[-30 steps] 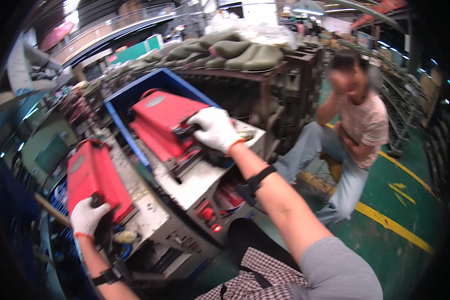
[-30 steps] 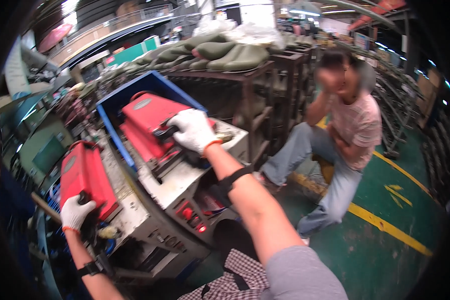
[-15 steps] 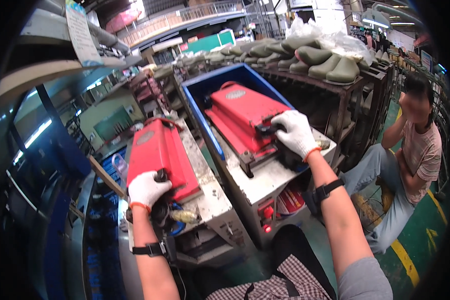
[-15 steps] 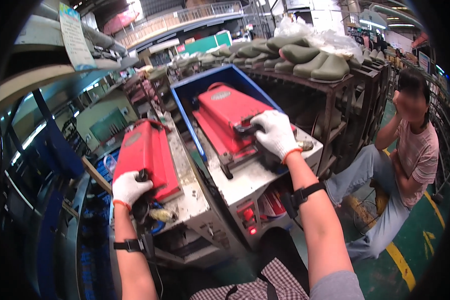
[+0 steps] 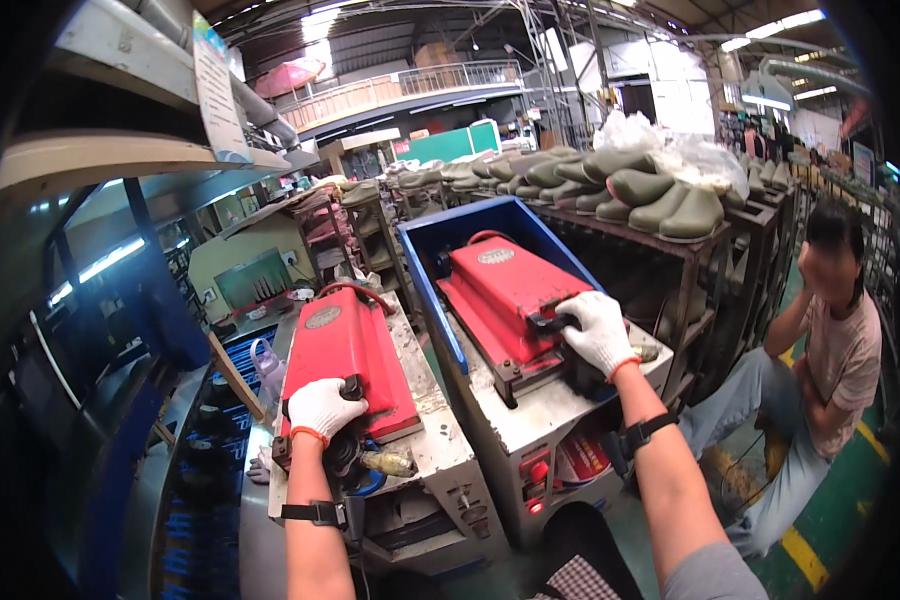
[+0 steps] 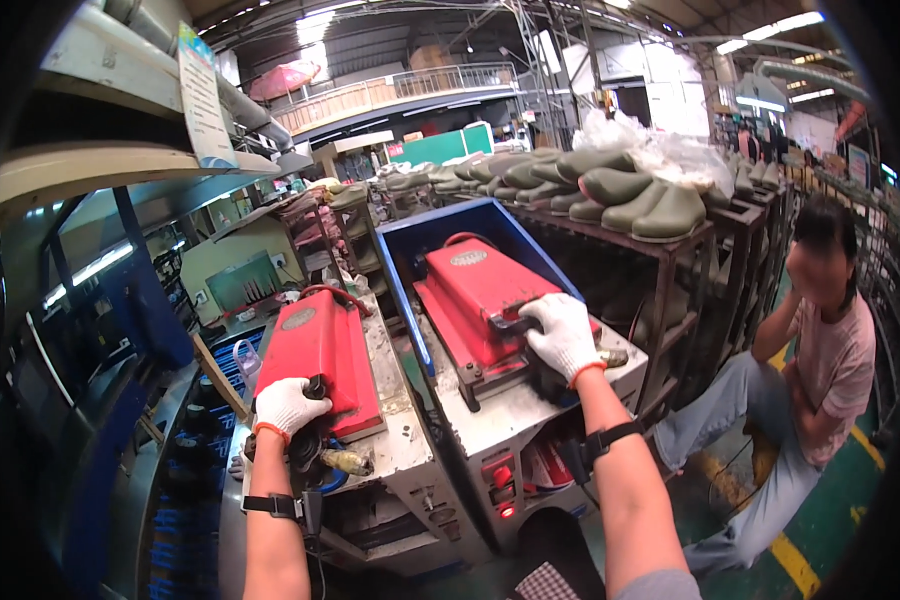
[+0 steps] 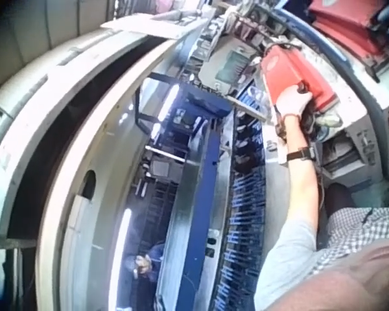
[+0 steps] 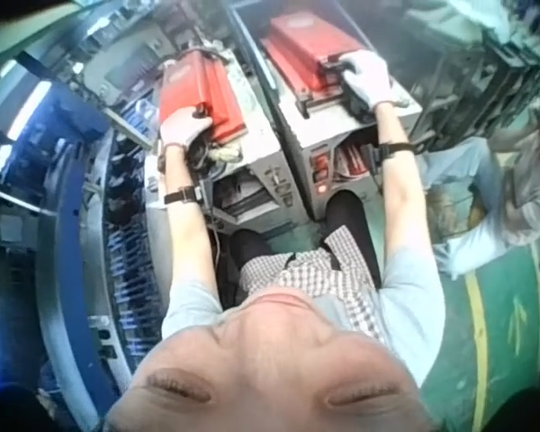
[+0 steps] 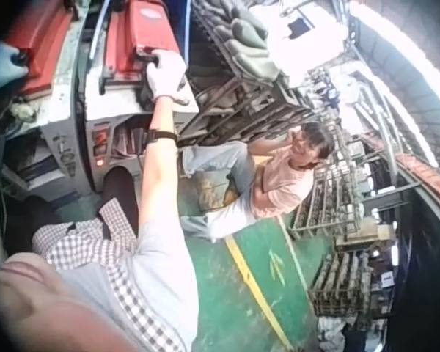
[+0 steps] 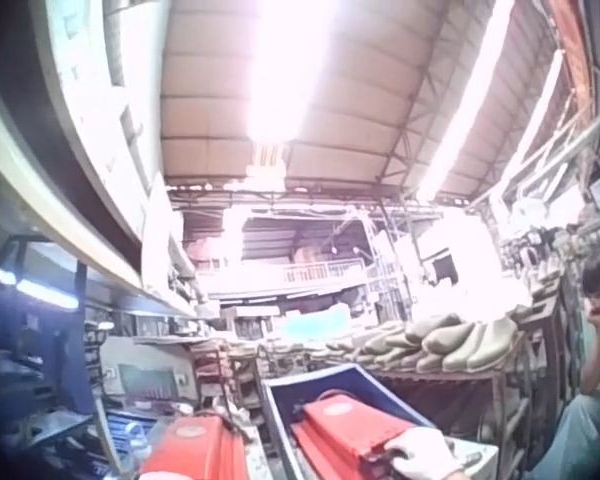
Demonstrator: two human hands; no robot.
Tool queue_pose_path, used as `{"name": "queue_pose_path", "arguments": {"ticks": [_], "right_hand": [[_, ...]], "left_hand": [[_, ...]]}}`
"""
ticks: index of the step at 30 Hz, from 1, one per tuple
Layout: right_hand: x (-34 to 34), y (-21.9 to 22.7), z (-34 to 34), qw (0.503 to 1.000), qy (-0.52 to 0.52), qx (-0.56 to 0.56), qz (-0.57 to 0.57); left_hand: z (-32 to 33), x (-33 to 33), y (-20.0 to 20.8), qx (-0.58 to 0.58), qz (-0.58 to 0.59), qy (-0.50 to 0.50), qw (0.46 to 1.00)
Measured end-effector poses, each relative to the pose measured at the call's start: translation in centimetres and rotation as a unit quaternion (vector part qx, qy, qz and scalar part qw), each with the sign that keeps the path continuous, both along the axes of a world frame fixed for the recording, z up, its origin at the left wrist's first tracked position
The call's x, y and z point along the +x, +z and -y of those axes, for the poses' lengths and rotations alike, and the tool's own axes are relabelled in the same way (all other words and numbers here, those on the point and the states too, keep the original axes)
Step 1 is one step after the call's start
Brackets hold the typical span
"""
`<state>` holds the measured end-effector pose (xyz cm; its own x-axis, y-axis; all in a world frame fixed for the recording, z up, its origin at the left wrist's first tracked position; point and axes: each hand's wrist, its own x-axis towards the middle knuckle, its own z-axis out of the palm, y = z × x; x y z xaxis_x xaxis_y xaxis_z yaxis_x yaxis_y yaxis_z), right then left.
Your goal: The recorder is operating industrial shoe-pressing machinery to shape and secure footwear components.
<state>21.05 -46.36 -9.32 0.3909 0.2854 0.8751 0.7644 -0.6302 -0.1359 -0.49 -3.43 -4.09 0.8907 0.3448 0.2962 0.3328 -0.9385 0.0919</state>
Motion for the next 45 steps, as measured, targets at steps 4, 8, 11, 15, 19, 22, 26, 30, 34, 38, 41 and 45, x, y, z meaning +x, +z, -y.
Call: {"name": "queue_pose_path", "arguments": {"ticks": [4,8,11,15,19,22,26,30,34,38,41,45], "right_hand": [[-0.1,0.3,-0.1,1.000,0.008,-0.001,-0.004],[-0.3,0.3,-0.3,1.000,0.001,-0.013,0.001],[-0.3,0.3,-0.3,0.999,-0.002,-0.032,-0.017],[0.4,0.0,-0.1,0.999,0.014,-0.042,-0.021],[0.8,-0.2,-0.2,0.996,0.018,-0.046,-0.070],[0.3,0.0,-0.2,0.997,0.039,-0.051,-0.033],[-0.6,0.6,-0.4,0.999,0.009,-0.052,-0.009],[-0.8,0.9,-0.4,1.000,0.005,-0.022,-0.015],[-0.5,0.7,-0.1,0.999,0.009,-0.006,-0.033],[-0.4,0.3,0.2,0.999,-0.001,-0.011,-0.032],[-0.4,0.1,0.1,0.999,-0.008,-0.011,-0.030],[-0.3,0.0,0.0,0.999,-0.012,-0.009,-0.034]], "left_hand": [[0.1,-0.1,0.1,0.003,-0.001,0.008,1.000],[-0.2,-0.1,-0.2,-0.006,0.004,-0.024,1.000],[-0.3,-0.1,-0.4,-0.021,0.030,-0.025,0.999],[-0.2,-0.3,-0.6,-0.022,0.056,-0.013,0.998],[-0.2,-0.6,-0.7,-0.006,0.050,-0.003,0.999],[-0.3,-0.6,-0.8,0.000,0.051,-0.013,0.999],[-0.6,0.0,-0.8,-0.012,0.049,-0.032,0.998],[-0.2,0.3,-0.6,0.015,0.038,-0.024,0.999],[0.3,0.1,-0.1,0.005,0.041,-0.018,0.999],[0.3,0.1,-0.2,0.003,0.020,0.010,1.000],[0.2,0.2,-0.5,-0.002,0.024,0.013,1.000],[0.1,0.1,-0.6,0.009,0.019,0.006,1.000]]}}
